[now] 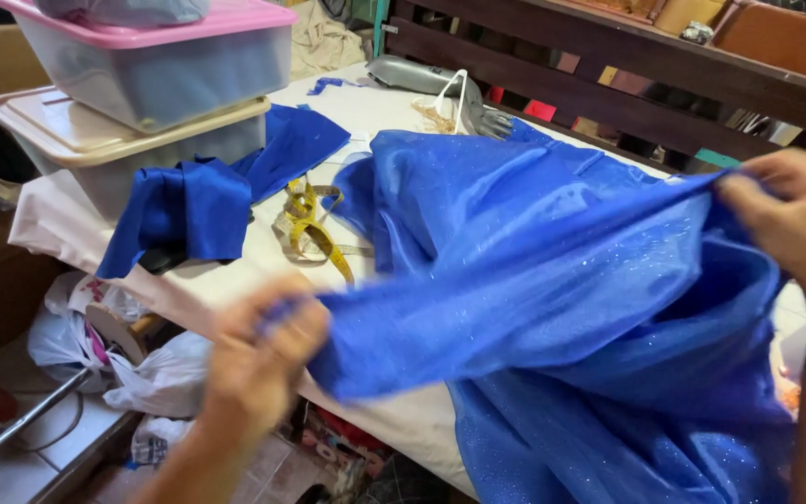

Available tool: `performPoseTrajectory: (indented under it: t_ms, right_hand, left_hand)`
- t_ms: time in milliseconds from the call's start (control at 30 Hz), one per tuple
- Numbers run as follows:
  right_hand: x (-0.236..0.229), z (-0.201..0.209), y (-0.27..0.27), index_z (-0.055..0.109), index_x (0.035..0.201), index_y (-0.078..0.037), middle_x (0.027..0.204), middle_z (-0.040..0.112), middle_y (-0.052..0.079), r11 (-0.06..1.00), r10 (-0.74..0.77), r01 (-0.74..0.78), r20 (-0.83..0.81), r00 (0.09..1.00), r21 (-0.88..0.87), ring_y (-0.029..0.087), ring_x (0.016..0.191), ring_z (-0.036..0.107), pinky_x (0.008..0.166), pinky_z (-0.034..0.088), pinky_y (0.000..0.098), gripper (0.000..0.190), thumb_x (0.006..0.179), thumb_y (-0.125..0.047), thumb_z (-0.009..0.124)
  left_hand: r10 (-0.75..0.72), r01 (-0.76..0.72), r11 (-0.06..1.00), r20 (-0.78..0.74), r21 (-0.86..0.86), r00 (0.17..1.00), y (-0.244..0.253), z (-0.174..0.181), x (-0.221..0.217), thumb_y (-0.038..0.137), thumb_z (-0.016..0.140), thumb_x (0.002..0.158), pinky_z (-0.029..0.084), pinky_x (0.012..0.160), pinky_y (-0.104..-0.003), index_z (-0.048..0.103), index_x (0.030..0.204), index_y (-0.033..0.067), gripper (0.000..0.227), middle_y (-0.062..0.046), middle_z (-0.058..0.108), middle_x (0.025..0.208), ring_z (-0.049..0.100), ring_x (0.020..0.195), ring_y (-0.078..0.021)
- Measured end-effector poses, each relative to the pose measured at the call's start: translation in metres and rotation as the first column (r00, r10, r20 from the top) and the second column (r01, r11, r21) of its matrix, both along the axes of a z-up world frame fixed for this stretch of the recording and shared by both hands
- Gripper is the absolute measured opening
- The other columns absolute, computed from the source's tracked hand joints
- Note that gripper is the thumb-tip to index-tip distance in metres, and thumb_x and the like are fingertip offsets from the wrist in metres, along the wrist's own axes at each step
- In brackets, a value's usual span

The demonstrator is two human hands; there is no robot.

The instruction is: The person measures a large piece of blue fabric using a yellow measuring tape, aligning the tape along the edge and pinning the fabric at intervals.

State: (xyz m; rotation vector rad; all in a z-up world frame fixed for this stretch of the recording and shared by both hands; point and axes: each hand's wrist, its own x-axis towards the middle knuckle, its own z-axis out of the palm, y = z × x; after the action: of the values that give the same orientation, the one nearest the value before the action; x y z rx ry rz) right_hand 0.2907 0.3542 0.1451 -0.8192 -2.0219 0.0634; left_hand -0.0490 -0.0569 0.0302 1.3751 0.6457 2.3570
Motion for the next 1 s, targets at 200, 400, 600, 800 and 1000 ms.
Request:
performPoseTrajectory:
  t_ms: [200,400,600,800,1000]
  right_hand:
    - [-0.051,-0.078,-0.008,0.082,0.103,-0.036,0.112,0.079,0.005,0.745,-0.284,0.667,0.893,0.348,-0.023,0.032,0.109,0.072,0.087,0.055,0.0437,0.031,0.077,-0.051,0.076]
    - [-0.053,-0.115,-0.011,0.073,0.124,-0.028,0.132,0.071,0.006,0.75,-0.18,0.661,0.964,0.198,0.004,0.03,0.124,0.066,0.099,0.052,0.0487,0.041,0.089,-0.037,0.056]
    - [-0.044,-0.052,-0.074,0.069,0.13,-0.032,0.127,0.074,0.01,0.846,-0.497,0.387,0.805,0.323,0.368,0.035,0.114,0.071,0.089,0.057,0.0477,0.05,0.082,-0.048,0.067]
    - [-0.112,-0.034,-0.252,0.074,0.11,-0.003,0.115,0.074,0.016,0.87,0.214,-0.42,0.571,0.793,0.257,0.034,0.105,0.068,0.098,0.051,0.0474,0.022,0.09,-0.011,0.072]
    - [-0.142,-0.09,-0.269,0.062,0.125,-0.006,0.111,0.072,0.01,0.731,0.587,-0.674,0.602,0.541,-0.108,0.026,0.102,0.067,0.112,0.038,0.0475,0.043,0.091,-0.032,0.067]
  left_hand:
    - [-0.119,0.301,0.65,0.298,-0.698,0.947,0.023,-0.099,0.045,0.016,0.069,0.094,0.039,0.053,-0.024,0.063,0.077,0.0045,0.021,0.0,0.056,0.069,0.049,0.062,-0.0073]
    - [-0.081,0.383,0.59,0.42,-0.71,0.904,0.015,-0.108,0.055,0.006,0.077,0.079,0.06,0.082,-0.027,0.073,0.112,-0.0043,0.035,-0.011,0.078,0.1,0.072,0.087,-0.0154]
    - [-0.018,0.337,0.647,0.429,-0.684,0.903,0.009,-0.099,0.056,0.005,0.08,0.075,0.063,0.084,-0.029,0.071,0.111,-0.0048,0.039,-0.012,0.078,0.101,0.072,0.087,-0.0163]
    - [-0.014,0.321,0.728,0.455,-0.606,0.89,0.01,-0.105,0.062,0.004,0.081,0.076,0.064,0.079,-0.029,0.069,0.107,-0.0048,0.034,-0.014,0.076,0.096,0.073,0.085,-0.0181]
    - [-0.046,0.283,0.782,0.402,-0.555,0.915,0.005,-0.102,0.066,0.004,0.081,0.078,0.06,0.08,-0.025,0.07,0.105,-0.0021,0.03,-0.009,0.076,0.097,0.07,0.087,-0.0125]
